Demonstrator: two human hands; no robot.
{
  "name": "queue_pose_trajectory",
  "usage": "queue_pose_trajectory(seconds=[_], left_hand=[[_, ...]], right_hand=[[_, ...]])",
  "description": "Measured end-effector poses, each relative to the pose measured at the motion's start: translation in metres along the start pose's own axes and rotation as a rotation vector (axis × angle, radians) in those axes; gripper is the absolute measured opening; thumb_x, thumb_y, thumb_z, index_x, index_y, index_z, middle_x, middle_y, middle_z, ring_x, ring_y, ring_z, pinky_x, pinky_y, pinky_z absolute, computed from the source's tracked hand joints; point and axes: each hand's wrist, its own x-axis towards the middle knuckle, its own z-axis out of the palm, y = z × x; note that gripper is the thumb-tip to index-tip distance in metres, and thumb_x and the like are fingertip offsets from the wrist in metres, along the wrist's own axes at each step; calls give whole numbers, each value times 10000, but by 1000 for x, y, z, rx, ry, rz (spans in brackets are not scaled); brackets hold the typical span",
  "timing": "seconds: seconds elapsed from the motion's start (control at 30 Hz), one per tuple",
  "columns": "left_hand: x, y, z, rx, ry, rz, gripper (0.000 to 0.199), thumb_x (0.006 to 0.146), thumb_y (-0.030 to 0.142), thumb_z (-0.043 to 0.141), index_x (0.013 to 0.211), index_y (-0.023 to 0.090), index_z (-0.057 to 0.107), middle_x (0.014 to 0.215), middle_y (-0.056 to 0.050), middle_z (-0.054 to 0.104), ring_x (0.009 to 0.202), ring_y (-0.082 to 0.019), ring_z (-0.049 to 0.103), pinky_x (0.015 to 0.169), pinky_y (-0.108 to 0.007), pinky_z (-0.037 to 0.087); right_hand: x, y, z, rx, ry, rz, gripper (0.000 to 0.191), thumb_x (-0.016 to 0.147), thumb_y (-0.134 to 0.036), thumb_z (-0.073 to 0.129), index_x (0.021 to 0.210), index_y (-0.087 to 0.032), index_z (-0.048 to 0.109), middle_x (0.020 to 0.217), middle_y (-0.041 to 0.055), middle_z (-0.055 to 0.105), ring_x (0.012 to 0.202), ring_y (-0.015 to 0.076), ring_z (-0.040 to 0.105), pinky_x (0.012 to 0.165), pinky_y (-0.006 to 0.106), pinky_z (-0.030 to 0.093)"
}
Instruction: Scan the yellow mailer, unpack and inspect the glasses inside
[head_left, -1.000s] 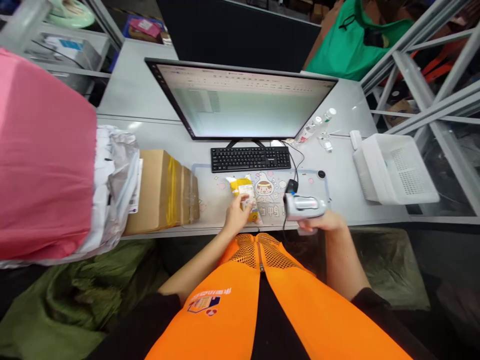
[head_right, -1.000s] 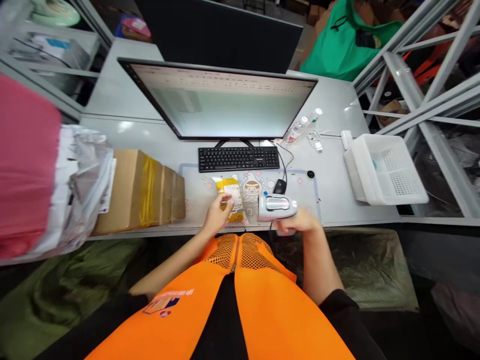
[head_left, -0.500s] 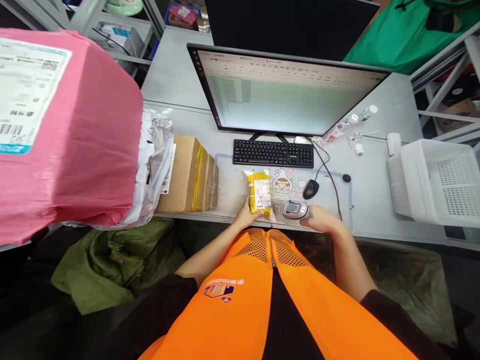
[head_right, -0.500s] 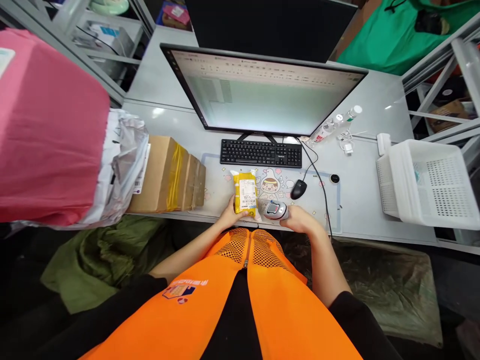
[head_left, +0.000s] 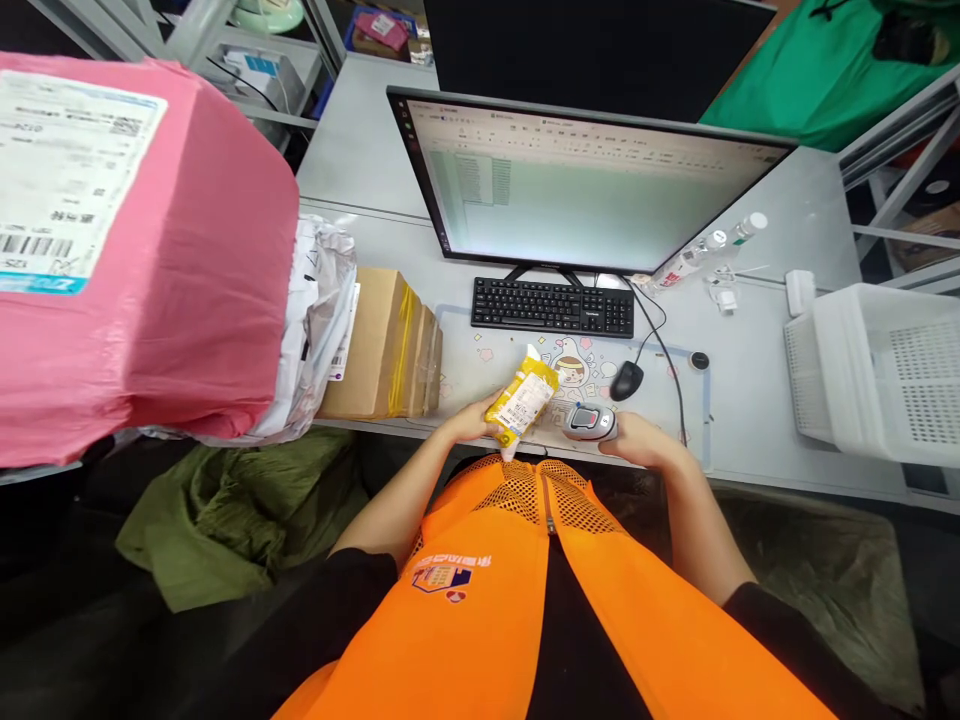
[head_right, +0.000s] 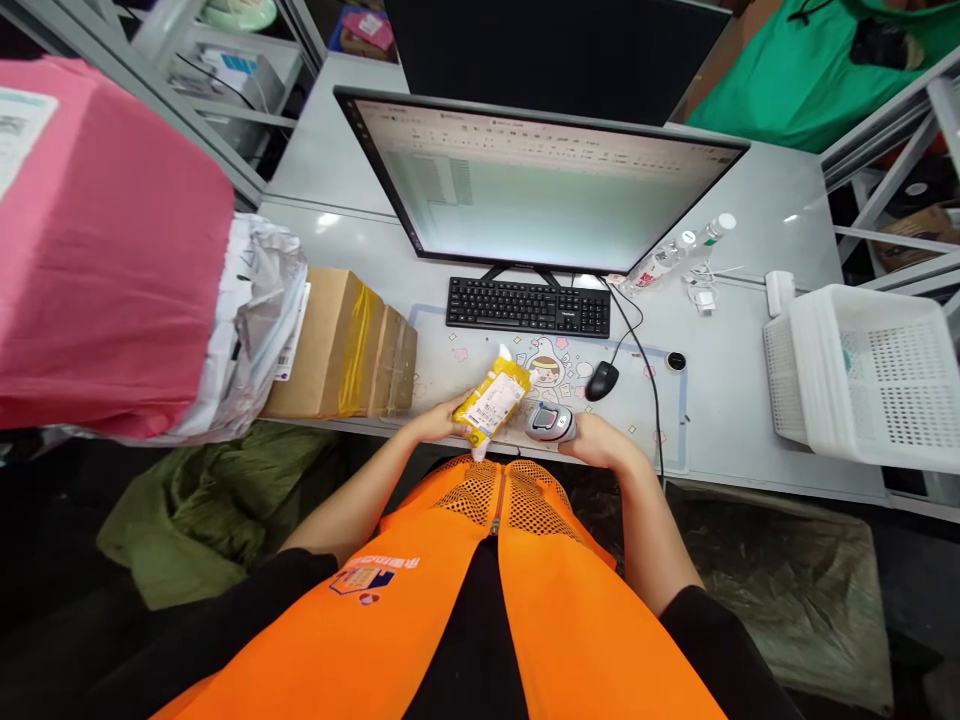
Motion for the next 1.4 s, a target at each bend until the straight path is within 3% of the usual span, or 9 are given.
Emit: queue_pose_trajectory(seconds=[0.13, 0.23, 0.3, 0.43, 0.57, 0.77, 1.0, 1.23, 1.4], left_hand=[[13, 21, -22, 381, -37, -25, 940, 640, 216, 860, 1555, 305, 667, 1489, -52, 736, 1419, -387, 640, 1263, -513, 449], [12, 34, -18, 637, 133, 24, 832, 756, 168, 757, 1566, 333, 661, 1670, -52, 582, 1608, -431, 421, 1340, -612, 292], [5, 36, -4, 722, 245, 33, 758, 847, 156, 670, 1588, 312, 639, 1739, -54, 494, 1659, -429, 322, 1340, -650, 266], [-11, 29, 31, 747, 368, -12, 600, 987, 254, 591, 1586, 245, 624, 1738, -84, 493, 1654, -419, 314, 1322, -651, 316], [-10, 21, 47, 741, 410, -36, 742, 968, 388, 731, 1657, 205, 526, 1833, -133, 300, 1691, -482, 185, 1339, -682, 280], [-3, 17, 41, 747, 378, -12, 823, 923, 265, 804, 1676, 171, 487, 1813, -141, 342, 1705, -441, 188, 1382, -595, 279], [-3, 15, 39, 892, 340, -57, 856, 954, 319, 803, 1717, 211, 431, 1829, -115, 315, 1718, -401, 184, 1366, -551, 359], [0, 2, 38, 888, 354, -19, 876, 934, 327, 811, 1719, 224, 436, 1836, -91, 304, 1710, -429, 196, 1352, -597, 383], [3, -10, 33, 843, 361, 53, 875, 925, 336, 817, 1710, 221, 446, 1837, -104, 296, 1724, -416, 147, 1385, -617, 304]], right_hand=[[3, 3, 0, -40, 4, 5, 444, 630, -225, 683, 1052, -213, 821, 1008, 28, 814, 1072, 297, 727, 1021, 393, 584], [5, 6, 2, -32, -1, -17, 471, 616, -203, 668, 1061, -211, 823, 1037, 31, 812, 1080, 290, 725, 1041, 395, 583], [6, 9, 3, -10, -17, -31, 484, 629, -197, 660, 1083, -209, 825, 1067, 33, 812, 1082, 276, 729, 1063, 392, 578], [7, 17, 4, -13, 6, -33, 578, 646, -218, 682, 1210, -194, 805, 1190, 61, 810, 1179, 293, 717, 1155, 424, 537], [11, 20, 4, -55, -5, 5, 632, 630, -222, 686, 1252, -189, 792, 1291, 78, 796, 1230, 317, 706, 1171, 445, 528], [15, 13, 5, -101, -77, 37, 536, 676, -266, 676, 1187, -194, 820, 1236, 54, 816, 1197, 322, 730, 1105, 415, 558], [14, 6, 6, -128, -47, 16, 507, 657, -238, 677, 1136, -181, 834, 1153, 58, 827, 1109, 308, 745, 1043, 389, 581], [14, 0, 6, -110, -38, -13, 484, 674, -258, 681, 1125, -186, 840, 1141, 53, 830, 1105, 306, 744, 1053, 386, 579], [13, 4, 6, -68, -30, -14, 533, 661, -229, 683, 1173, -190, 829, 1198, 55, 825, 1156, 323, 742, 1072, 409, 581]])
